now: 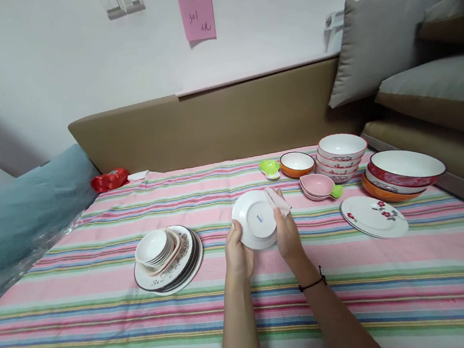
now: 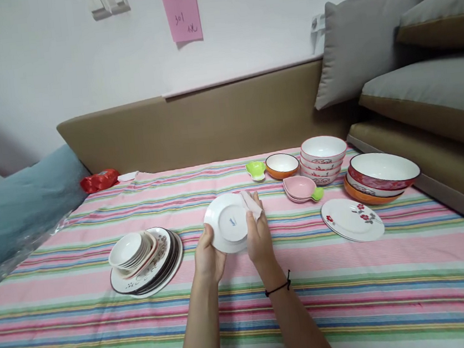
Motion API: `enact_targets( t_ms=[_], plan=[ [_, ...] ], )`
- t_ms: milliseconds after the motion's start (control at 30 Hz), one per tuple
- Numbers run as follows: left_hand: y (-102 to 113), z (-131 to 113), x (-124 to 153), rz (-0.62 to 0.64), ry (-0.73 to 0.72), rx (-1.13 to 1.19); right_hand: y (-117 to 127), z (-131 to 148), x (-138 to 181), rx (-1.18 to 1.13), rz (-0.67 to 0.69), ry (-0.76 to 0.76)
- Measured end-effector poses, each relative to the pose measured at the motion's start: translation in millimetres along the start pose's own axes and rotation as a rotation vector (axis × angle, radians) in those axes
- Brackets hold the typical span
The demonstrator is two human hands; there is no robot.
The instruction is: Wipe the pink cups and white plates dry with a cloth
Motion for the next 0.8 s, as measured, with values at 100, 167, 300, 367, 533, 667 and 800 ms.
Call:
enact_targets(
  t_ms=[100, 167, 300, 367, 533, 667, 800],
  plan=[
    [-2.8, 12.3, 3.5, 0.074, 0.029, -0.073, -0.9, 7.3, -4.5, 0.166, 0.082, 0.135],
    [-3.9, 18.0, 3.6, 0.100, 0.022, -0.049, -8.3, 17.6, -0.6, 0.263, 0.163, 0.218],
    [-1.7, 17.3, -1.4, 0.091, 0.048, 0.147, -27.4, 40.3, 18.8, 0.358, 0.368, 0.349],
    [4.8, 9.8, -4.8, 0.005, 0.048, 0.230, -32.3, 47.5, 29.0, 0.376, 0.445, 0.377],
    [14.0, -5.2, -5.8, -0.102, -0.040, 0.247, -28.2, 39.4, 35.0, 0.378, 0.315, 0.257],
    [2.6, 7.1, -2.3, 0.043, 0.002, 0.106, -18.8, 17.7, 27.6, 0.309, 0.146, 0.129],
    [0.6, 7.9, -4.8, 0.011, -0.040, 0.088, -13.4, 15.5, 27.6, 0.200, 0.310, 0.139]
  ],
)
Point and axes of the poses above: each hand's wrist, its own x-axis away from the middle knuckle, its own y-axis out of the back of the hand, z = x × y, the point moved 4 cm from there along -x, towards the middle knuckle, and after that the axes turned 2 degrees about -x, right-handed, at the moved point
